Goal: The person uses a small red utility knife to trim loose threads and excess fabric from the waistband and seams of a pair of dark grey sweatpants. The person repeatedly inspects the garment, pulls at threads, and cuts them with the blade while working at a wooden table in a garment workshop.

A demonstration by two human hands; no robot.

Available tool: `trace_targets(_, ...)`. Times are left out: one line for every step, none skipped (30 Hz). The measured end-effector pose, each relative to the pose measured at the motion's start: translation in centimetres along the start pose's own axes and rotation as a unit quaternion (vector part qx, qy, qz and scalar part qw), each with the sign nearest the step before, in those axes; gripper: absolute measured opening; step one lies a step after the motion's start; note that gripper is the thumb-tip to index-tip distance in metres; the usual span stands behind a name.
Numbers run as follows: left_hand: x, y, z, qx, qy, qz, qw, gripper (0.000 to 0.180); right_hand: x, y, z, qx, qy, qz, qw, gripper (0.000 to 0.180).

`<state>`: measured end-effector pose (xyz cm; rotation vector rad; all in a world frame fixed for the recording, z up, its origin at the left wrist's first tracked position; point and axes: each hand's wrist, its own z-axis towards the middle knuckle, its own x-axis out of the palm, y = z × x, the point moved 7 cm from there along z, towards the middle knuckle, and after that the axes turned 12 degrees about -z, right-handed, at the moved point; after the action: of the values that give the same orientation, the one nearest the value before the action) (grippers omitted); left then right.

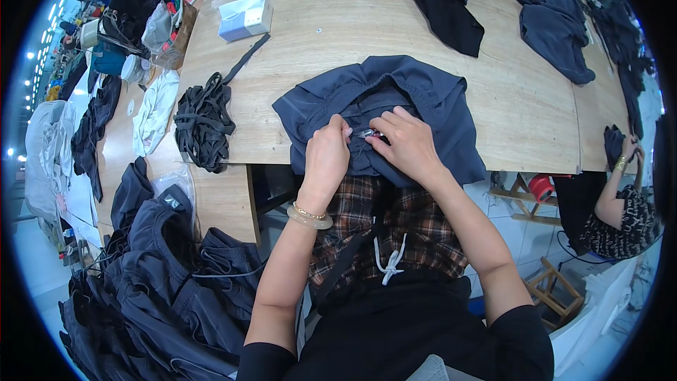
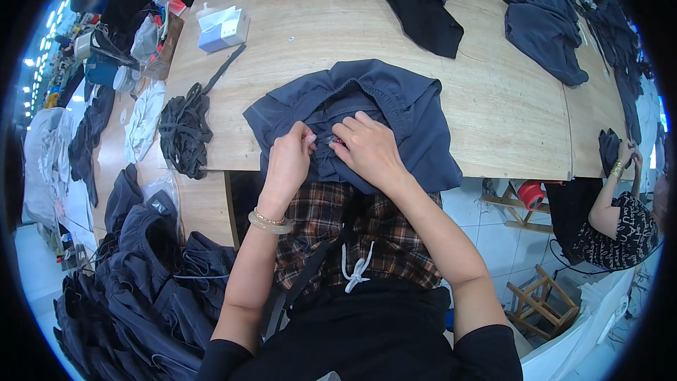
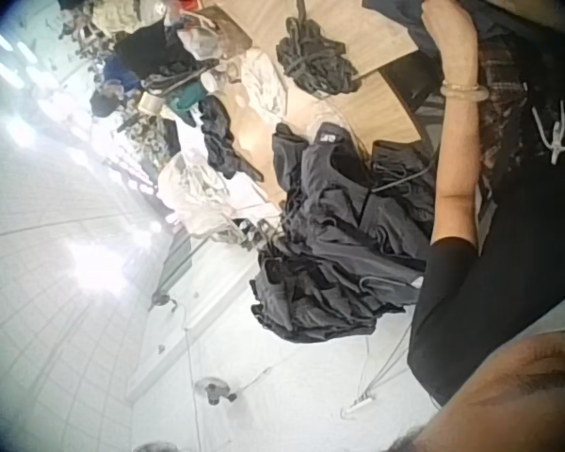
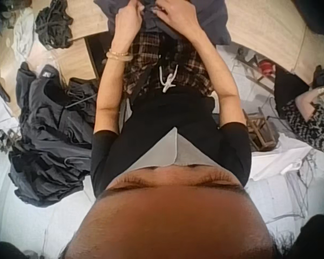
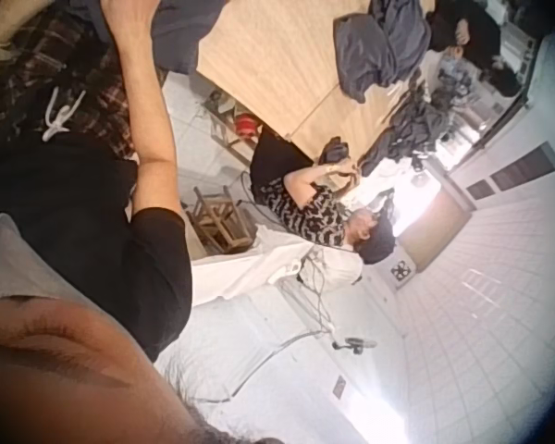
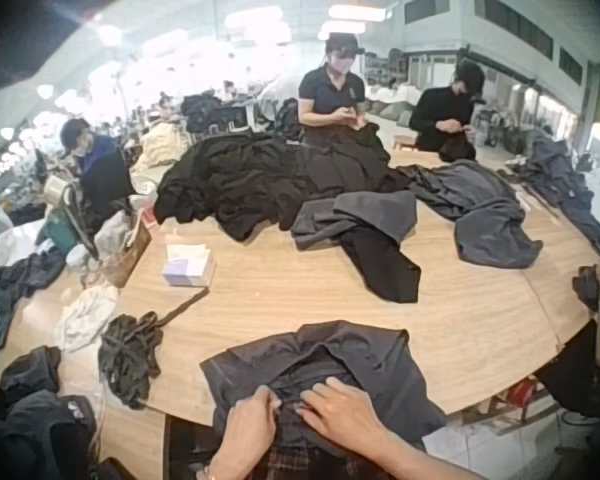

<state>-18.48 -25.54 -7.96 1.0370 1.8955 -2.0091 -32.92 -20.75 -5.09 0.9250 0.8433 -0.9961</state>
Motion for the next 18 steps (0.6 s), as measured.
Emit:
trace_targets(0.0,0.1,0.0,0.000,0.000,0.001,1.000,0.010,0.1,0.1,0.1,0.000,-0.003,0.001,1.000,0.017)
trace_targets(0.1,0.1,0.0,0.000,-0.001,0.001,1.000,0.010,0.1,0.1,0.1,0.000,-0.005,0.002,1.000,0.017)
trace_targets(0.1,0.1,0.0,0.001,-0.001,0.002,1.000,0.010,0.2,0.1,0.1,0.003,0.001,-0.001,1.000,0.017)
trace_targets(0.0,0.2,0.0,-0.007,-0.004,-0.001,1.000,0.010,0.4,0.0,0.1,0.007,0.008,-0.004,1.000,0.018)
trace_targets(0.0,0.3,0.0,-0.014,-0.008,-0.004,1.000,0.011,0.5,-0.1,0.1,0.012,0.014,-0.007,1.000,0.019)
trace_targets(0.0,0.3,-0.1,-0.022,-0.011,-0.007,1.000,0.011,0.3,-0.6,0.1,0.042,0.011,0.023,0.999,0.019)
trace_targets(-0.2,0.0,-0.3,0.002,-0.027,-0.011,1.000,0.010,0.0,-1.1,0.1,0.072,0.008,0.053,0.996,0.019)
trace_targets(-0.3,-0.4,-0.8,0.026,-0.043,-0.016,0.999,0.010,-0.2,-1.6,0.0,0.102,0.005,0.083,0.991,0.019)
trace_targets(-0.3,-0.9,-1.3,0.050,-0.059,-0.020,0.997,0.010,-0.3,-2.1,-0.1,0.118,-0.002,0.093,0.989,0.019)
trace_targets(0.0,-1.6,-1.8,0.075,-0.061,-0.014,0.995,0.011,-0.3,-2.8,-0.3,0.136,-0.009,0.102,0.985,0.020)
trace_targets(0.3,-2.6,-2.4,0.099,-0.064,-0.008,0.993,0.013,-0.4,-3.4,-0.5,0.153,-0.015,0.111,0.982,0.021)
trace_targets(0.5,-3.2,-2.9,0.123,-0.067,-0.001,0.990,0.016,-0.3,-3.7,-0.6,0.166,-0.007,0.126,0.978,0.022)
trace_targets(0.6,-2.8,-3.1,0.115,-0.064,-0.008,0.991,0.017,-0.4,-3.6,-0.7,0.162,-0.006,0.129,0.978,0.022)
trace_targets(0.8,-2.2,-3.3,0.107,-0.062,-0.014,0.992,0.019,-0.4,-3.5,-0.8,0.157,-0.006,0.131,0.979,0.022)
trace_targets(0.8,-1.7,-3.5,0.098,-0.060,-0.021,0.993,0.020,-0.4,-3.4,-0.8,0.151,-0.005,0.135,0.979,0.022)
trace_targets(0.6,-2.0,-3.8,0.077,-0.030,-0.055,0.995,0.020,-0.5,-3.7,-1.0,0.154,-0.004,0.135,0.979,0.023)
trace_targets(0.6,-2.0,-4.4,0.044,0.037,-0.067,0.996,0.020,-0.5,-3.8,-1.1,0.154,-0.004,0.139,0.978,0.023)
trace_targets(0.5,-2.1,-5.1,0.012,0.104,-0.078,0.991,0.020,-0.4,-3.9,-1.2,0.154,-0.004,0.143,0.978,0.023)
